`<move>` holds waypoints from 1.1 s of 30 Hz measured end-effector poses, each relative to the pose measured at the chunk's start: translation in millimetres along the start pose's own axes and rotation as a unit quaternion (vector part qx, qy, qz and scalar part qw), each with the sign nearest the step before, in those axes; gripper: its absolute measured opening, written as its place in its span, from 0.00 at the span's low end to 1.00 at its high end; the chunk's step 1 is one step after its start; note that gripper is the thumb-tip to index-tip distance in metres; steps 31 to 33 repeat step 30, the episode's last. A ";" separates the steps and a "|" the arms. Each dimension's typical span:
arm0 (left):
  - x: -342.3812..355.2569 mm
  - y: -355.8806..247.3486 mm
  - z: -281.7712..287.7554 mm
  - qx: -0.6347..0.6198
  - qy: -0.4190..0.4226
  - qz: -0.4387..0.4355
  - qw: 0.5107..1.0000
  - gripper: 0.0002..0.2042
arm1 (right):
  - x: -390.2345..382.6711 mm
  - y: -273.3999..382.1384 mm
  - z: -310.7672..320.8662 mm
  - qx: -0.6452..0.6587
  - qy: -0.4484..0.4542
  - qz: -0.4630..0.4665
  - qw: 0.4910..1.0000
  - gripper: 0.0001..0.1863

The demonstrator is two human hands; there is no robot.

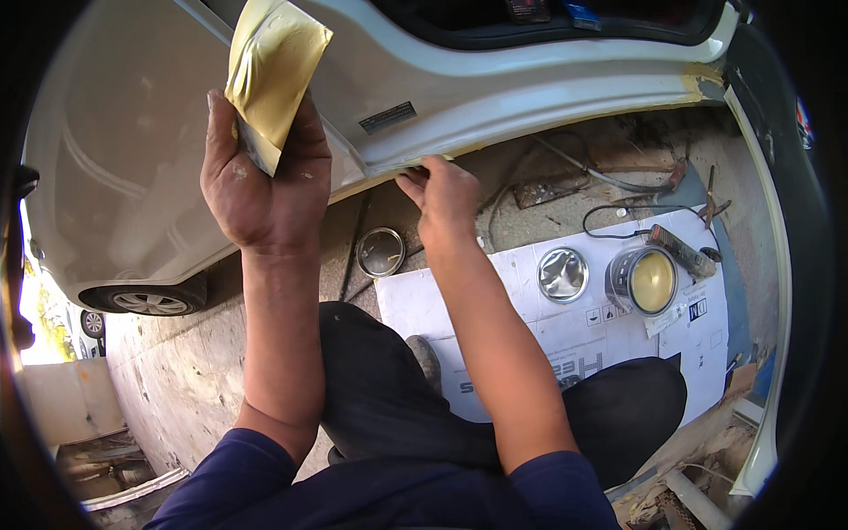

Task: The person kneels beside an open car door and applies a yellow paste from a can onto a sanding block. They then rub the paste onto the lower edge of the car door sill, repeatedly dipping the block into the can to reload material.

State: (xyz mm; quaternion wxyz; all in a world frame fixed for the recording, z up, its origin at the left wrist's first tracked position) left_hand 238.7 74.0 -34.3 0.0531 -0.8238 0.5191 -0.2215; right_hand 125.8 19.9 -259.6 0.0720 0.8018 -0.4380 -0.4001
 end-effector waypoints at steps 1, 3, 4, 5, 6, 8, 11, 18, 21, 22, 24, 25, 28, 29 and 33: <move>-0.1 0.3 1.1 0.000 -0.003 -0.003 1.000 0.19 | -2.8 5.4 9.1 -0.005 -0.011 0.011 1.000 0.11; 1.2 3.8 -2.8 -0.007 0.002 -0.003 1.000 0.19 | 3.2 9.6 34.4 -0.008 -0.031 0.034 0.999 0.16; 0.9 5.5 -4.7 -0.013 0.005 -0.002 1.000 0.19 | 6.3 0.2 46.9 -0.011 -0.049 0.025 0.998 0.17; 1.3 7.3 -6.1 -0.021 0.010 0.000 1.000 0.19 | 9.8 -9.2 59.1 -0.014 -0.066 0.018 0.998 0.18; 1.7 9.8 -4.8 -0.015 -0.005 -0.004 1.000 0.18 | 15.1 -17.7 73.3 -0.016 -0.086 0.013 0.996 0.18; 2.4 12.8 -6.1 -0.011 -0.003 -0.001 1.000 0.18 | 32.1 -53.6 85.4 -0.017 -0.072 -0.039 0.996 0.15; 0.8 15.2 -4.3 0.003 -0.010 -0.001 1.000 0.18 | 45.0 -77.0 76.9 0.022 -0.032 -0.070 0.997 0.10; 2.2 4.5 4.3 0.020 -0.009 -0.010 1.000 0.19 | 58.6 -41.9 54.0 0.038 0.003 -0.047 0.998 0.08; 4.0 9.3 6.2 0.005 -0.002 -0.004 1.000 0.19 | 51.8 -4.0 56.9 0.030 -0.023 -0.018 0.999 0.08; 4.7 14.0 5.4 0.002 0.001 0.001 1.000 0.19 | 50.6 9.9 59.8 0.029 -0.031 -0.006 0.999 0.08; 4.2 16.3 -0.1 0.002 0.008 0.006 1.000 0.19 | 45.2 32.6 57.9 0.033 -0.024 0.006 0.999 0.08; 4.5 18.7 -1.7 0.001 0.012 0.010 1.000 0.19 | 44.1 42.9 57.8 0.032 -0.013 0.008 0.999 0.07; 4.8 24.5 -3.4 -0.005 0.012 0.012 1.000 0.19 | 37.2 70.1 68.0 0.017 -0.022 0.022 0.999 0.11; 5.1 26.4 -4.5 -0.008 0.010 0.011 1.000 0.20 | 34.3 78.5 72.5 0.017 -0.023 0.032 0.999 0.14; 5.9 27.3 -5.7 -0.009 0.011 0.010 1.000 0.20 | 30.4 85.5 77.2 0.016 -0.024 0.042 0.999 0.16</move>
Point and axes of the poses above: each hand's wrist, its own x-axis towards the middle knuckle, its own z-axis out of the back of the hand, y = z × x, the point moved 8 cm from there along x, towards the middle knuckle, and after that the axes turned 6 degrees about -z, right-handed, at the moved point
